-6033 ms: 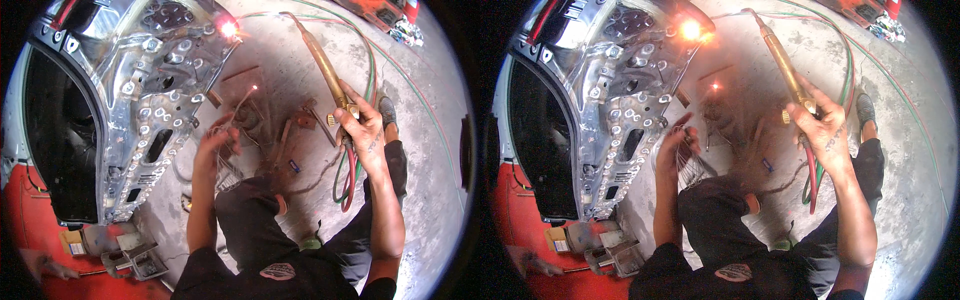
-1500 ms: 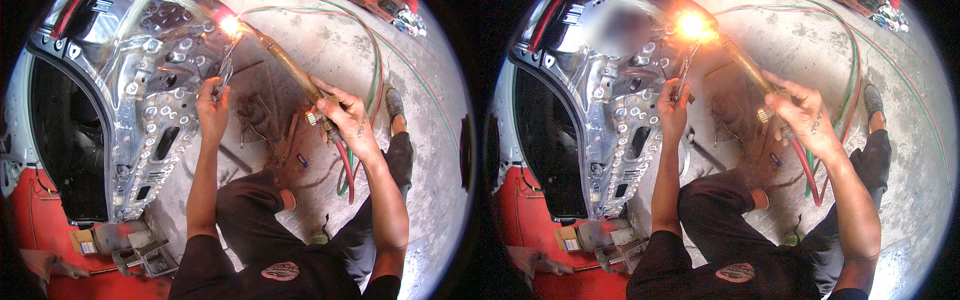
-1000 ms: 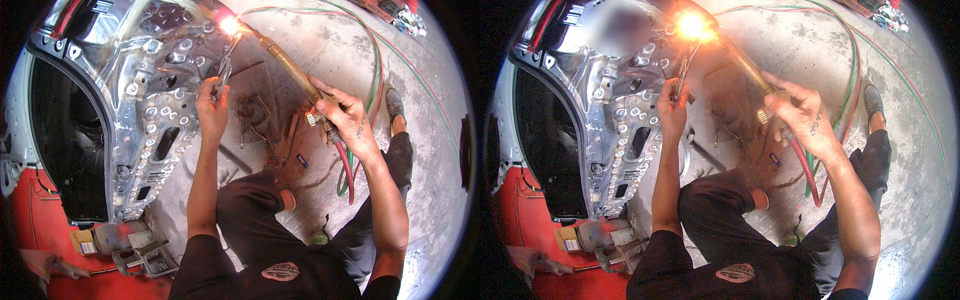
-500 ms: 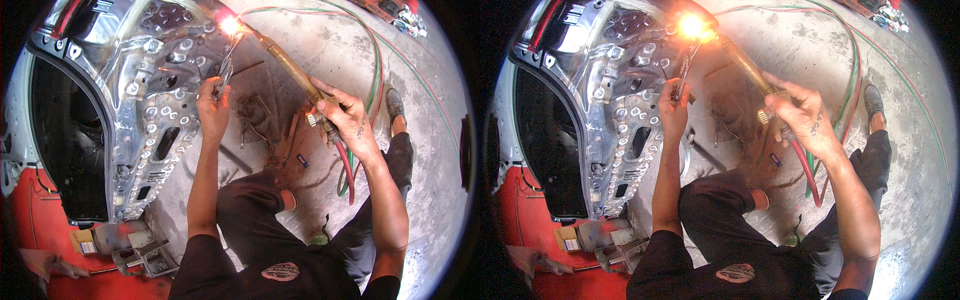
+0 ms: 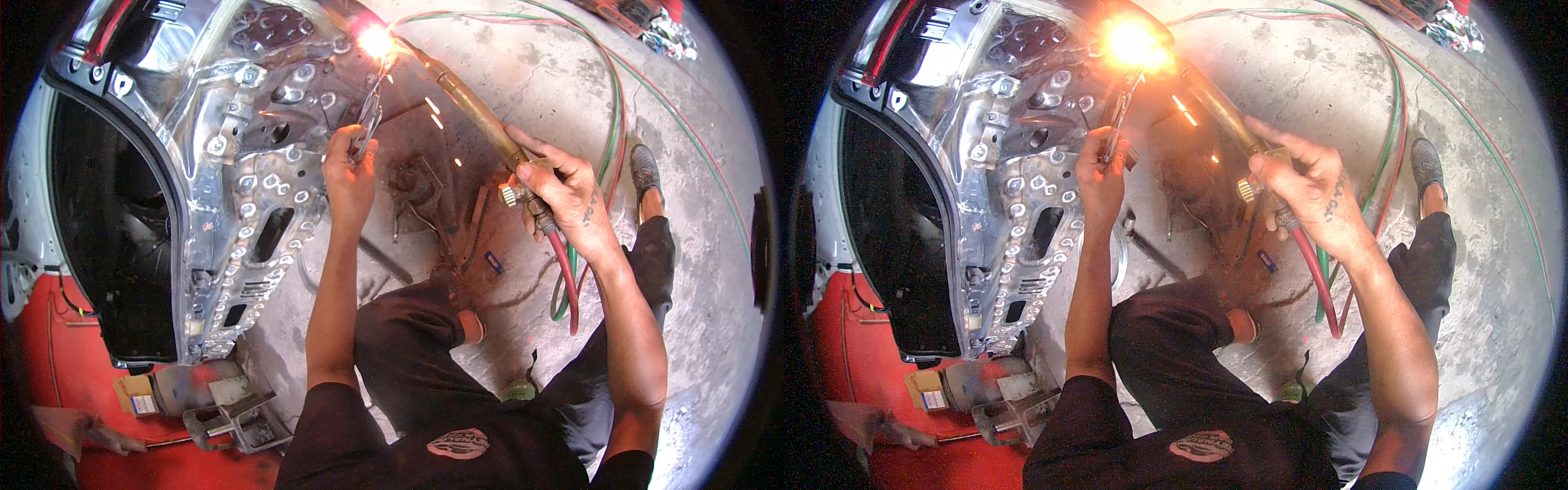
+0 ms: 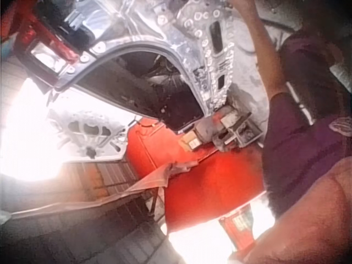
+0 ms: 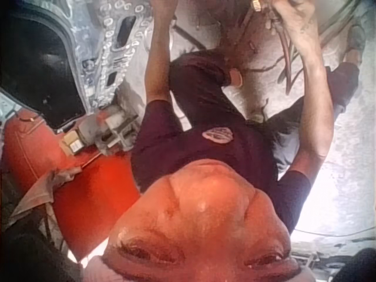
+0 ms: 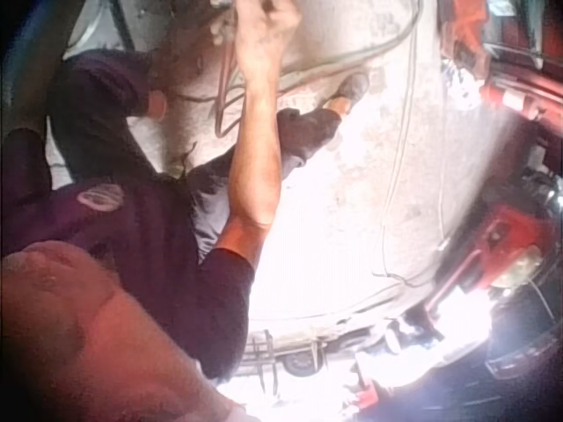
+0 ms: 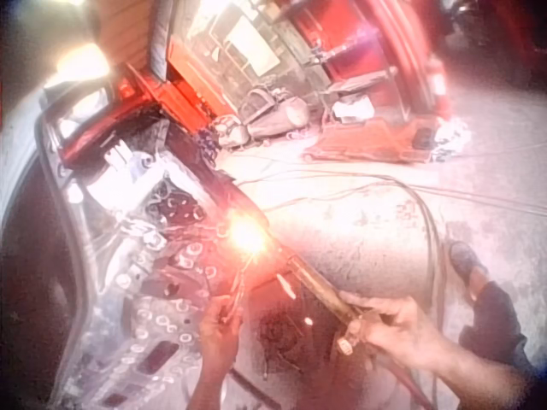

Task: The person welds a metal car panel using a torch and filler wire, then scrubs the welded area using a wire brush.

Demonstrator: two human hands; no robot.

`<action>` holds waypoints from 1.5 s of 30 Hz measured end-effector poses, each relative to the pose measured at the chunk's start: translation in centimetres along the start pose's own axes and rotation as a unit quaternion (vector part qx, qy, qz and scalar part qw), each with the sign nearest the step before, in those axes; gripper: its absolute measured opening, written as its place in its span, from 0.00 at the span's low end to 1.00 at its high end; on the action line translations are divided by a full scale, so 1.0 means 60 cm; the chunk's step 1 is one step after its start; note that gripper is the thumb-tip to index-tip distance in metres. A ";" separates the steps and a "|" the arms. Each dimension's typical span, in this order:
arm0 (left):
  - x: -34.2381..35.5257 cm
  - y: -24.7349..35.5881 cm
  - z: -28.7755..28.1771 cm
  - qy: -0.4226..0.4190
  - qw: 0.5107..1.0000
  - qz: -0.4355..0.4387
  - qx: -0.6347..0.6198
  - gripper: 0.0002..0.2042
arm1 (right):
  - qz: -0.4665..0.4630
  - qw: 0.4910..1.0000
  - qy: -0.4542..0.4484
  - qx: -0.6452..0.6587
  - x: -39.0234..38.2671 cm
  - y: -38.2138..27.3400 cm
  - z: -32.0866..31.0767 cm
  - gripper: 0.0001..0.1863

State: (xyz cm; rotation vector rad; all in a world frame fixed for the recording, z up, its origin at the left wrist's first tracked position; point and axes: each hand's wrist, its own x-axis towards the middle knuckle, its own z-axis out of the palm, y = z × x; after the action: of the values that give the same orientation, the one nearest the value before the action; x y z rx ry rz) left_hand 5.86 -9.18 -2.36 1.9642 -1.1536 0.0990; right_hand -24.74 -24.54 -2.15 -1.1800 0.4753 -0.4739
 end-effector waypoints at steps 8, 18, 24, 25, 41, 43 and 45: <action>0.001 -0.004 0.000 0.008 1.000 0.013 0.001 0.11 | 0.000 1.000 0.012 -0.007 -0.002 -0.003 0.003 0.30; 0.004 -0.007 0.001 0.008 1.000 0.006 -0.012 0.10 | -0.007 1.000 0.012 -0.001 -0.002 -0.004 0.004 0.30; 0.003 -0.008 0.004 0.008 1.000 0.006 -0.008 0.11 | -0.004 1.000 0.003 -0.002 -0.002 0.000 0.000 0.30; 0.003 -0.008 0.003 0.009 1.000 0.005 -0.008 0.11 | -0.004 1.000 0.007 -0.003 -0.001 0.000 0.000 0.29; 0.006 -0.009 0.003 0.011 1.000 0.003 -0.014 0.11 | 0.001 1.000 0.017 -0.005 -0.003 -0.005 0.004 0.29; 0.006 -0.004 0.004 0.012 1.000 0.013 -0.004 0.11 | 0.000 1.000 0.011 -0.006 -0.001 -0.001 0.001 0.29; 0.006 0.001 0.004 0.011 1.000 0.017 0.014 0.11 | -0.001 1.000 0.005 -0.007 0.000 0.001 0.000 0.29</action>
State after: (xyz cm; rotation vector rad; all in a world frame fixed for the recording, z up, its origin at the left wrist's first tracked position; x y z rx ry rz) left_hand 5.95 -9.58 -2.34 1.9641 -1.1779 0.1550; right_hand -24.74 -24.50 -2.20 -1.1911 0.4867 -0.4783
